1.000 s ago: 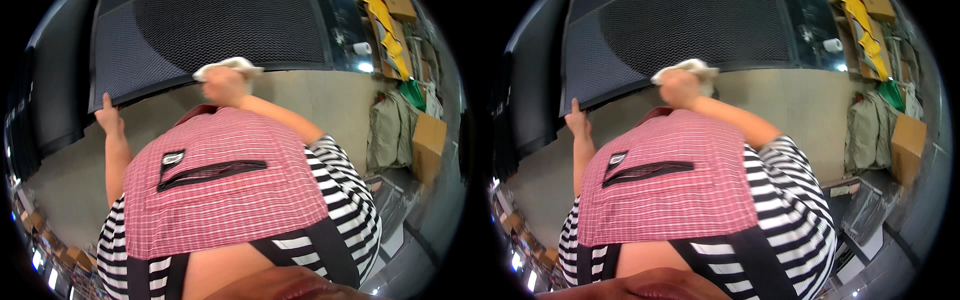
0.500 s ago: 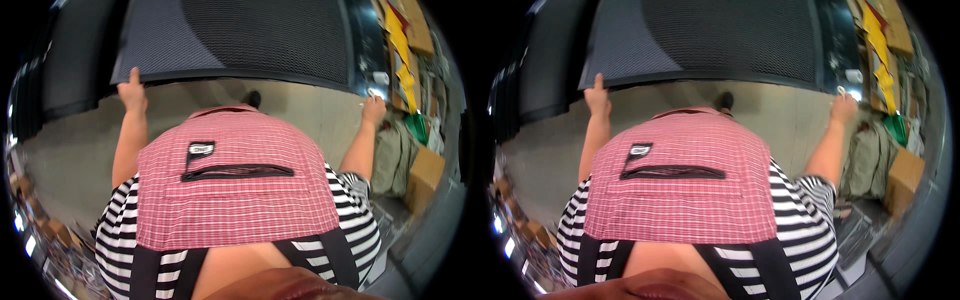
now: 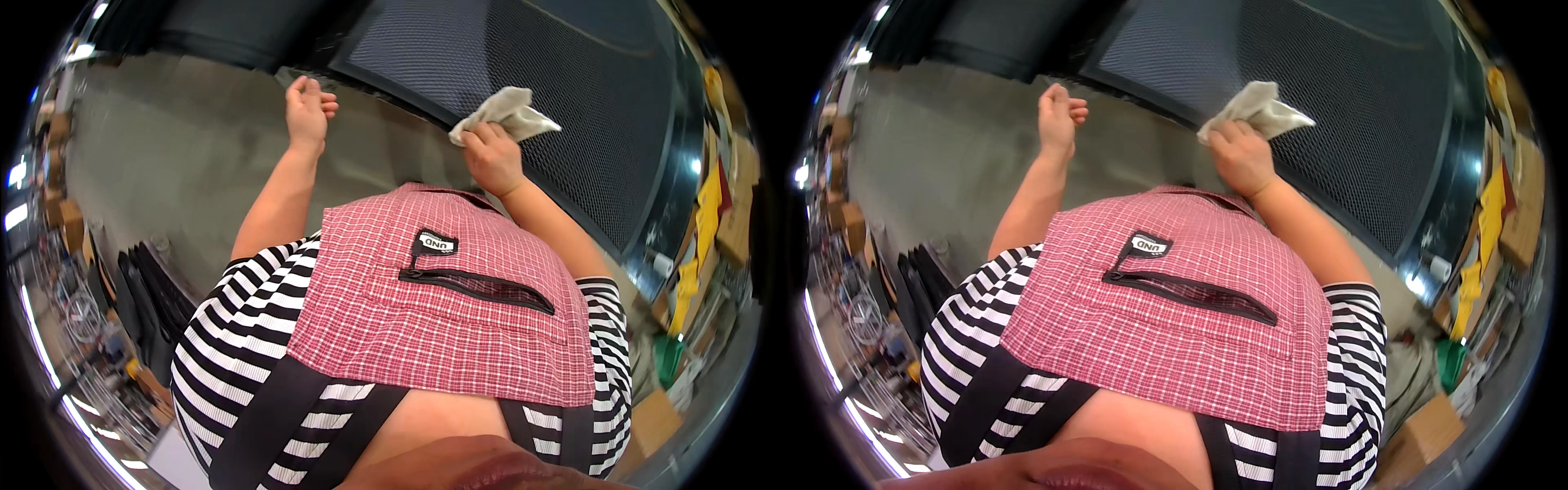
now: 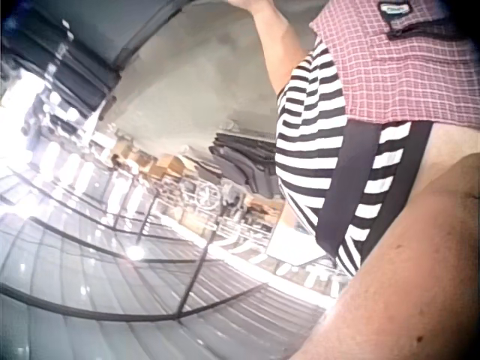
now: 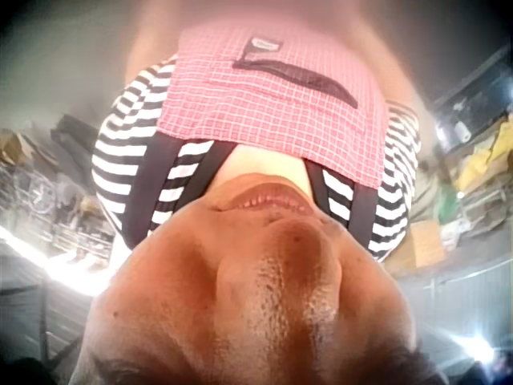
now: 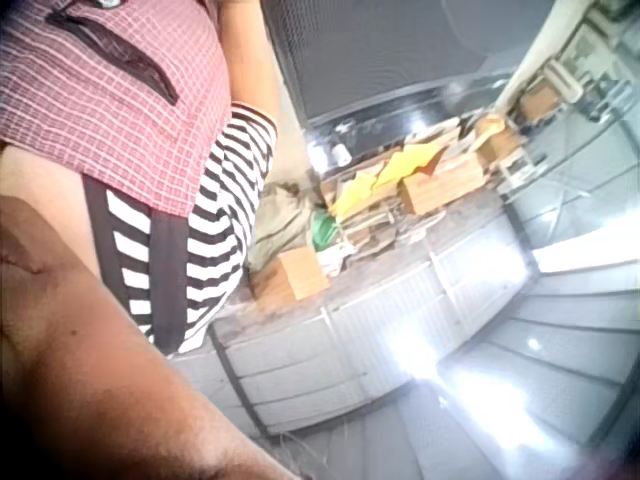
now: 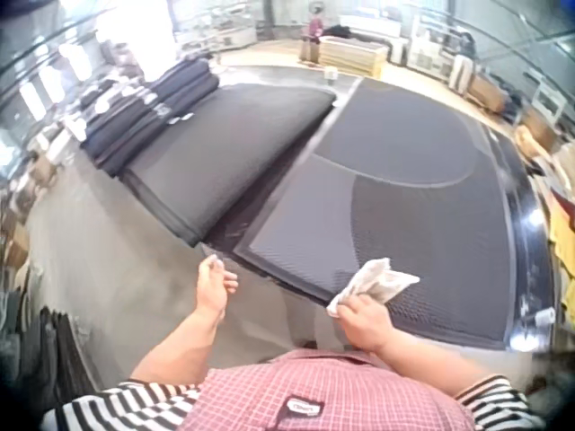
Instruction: The person wipes a black mesh mat with a white cloth, rolls it up, and secures it with clear tape. This process is repeated for multiple mats, which are then stacked on a table.
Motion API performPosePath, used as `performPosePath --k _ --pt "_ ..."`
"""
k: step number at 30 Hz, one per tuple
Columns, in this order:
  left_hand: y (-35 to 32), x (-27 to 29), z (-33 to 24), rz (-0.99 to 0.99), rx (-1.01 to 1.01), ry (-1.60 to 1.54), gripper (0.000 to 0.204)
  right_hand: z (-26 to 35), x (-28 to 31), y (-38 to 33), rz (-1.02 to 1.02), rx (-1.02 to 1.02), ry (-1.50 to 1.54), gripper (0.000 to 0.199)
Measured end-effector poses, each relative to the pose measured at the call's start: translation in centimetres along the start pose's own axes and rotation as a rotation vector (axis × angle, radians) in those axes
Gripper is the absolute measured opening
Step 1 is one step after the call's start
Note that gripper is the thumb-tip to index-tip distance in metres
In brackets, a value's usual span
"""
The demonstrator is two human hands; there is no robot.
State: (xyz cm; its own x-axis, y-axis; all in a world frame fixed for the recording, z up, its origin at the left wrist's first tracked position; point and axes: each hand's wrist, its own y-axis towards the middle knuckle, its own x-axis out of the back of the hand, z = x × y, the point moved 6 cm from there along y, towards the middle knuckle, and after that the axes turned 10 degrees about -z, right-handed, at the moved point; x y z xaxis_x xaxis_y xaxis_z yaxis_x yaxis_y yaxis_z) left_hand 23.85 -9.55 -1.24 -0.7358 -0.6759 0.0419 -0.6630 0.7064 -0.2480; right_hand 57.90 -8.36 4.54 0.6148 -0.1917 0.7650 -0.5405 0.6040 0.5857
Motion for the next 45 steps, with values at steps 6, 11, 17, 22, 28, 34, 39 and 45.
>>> performPosePath --k 6,11,17,22,28,34,39,45 --pt "-7.9 -0.7 5.2 -0.031 0.082 0.069 0.051 0.0 -8.0 6.3 0.033 0.196 0.176 0.009" --pt "-13.9 -1.4 8.5 -0.054 0.216 0.115 0.049 -0.7 -13.5 11.7 -0.003 0.229 0.147 0.006" --pt "-16.5 -1.1 10.1 -0.088 0.054 0.125 0.039 -2.6 -9.4 17.7 -0.234 0.264 0.14 0.009" --pt "-13.4 -9.1 1.4 0.04 -0.491 0.247 0.019 -5.4 -11.9 14.8 0.181 0.655 -0.026 0.014" --pt "-7.6 -20.8 -3.1 0.215 -0.925 0.356 0.017 -17.1 -13.4 21.4 0.383 0.469 -0.352 0.021" --pt "-5.6 -25.3 -2.1 0.105 -0.922 0.742 0.037 -34.1 -15.2 28.4 0.354 0.242 -0.479 0.023" --pt "-4.8 -25.4 -1.7 0.124 -0.889 0.841 0.04 -46.9 -17.9 34.4 0.325 0.141 -0.582 0.021" --pt "-4.6 -25.6 -0.9 0.145 -0.889 0.89 0.037 -58.9 -19.5 39.8 0.28 0.037 -0.794 0.025"
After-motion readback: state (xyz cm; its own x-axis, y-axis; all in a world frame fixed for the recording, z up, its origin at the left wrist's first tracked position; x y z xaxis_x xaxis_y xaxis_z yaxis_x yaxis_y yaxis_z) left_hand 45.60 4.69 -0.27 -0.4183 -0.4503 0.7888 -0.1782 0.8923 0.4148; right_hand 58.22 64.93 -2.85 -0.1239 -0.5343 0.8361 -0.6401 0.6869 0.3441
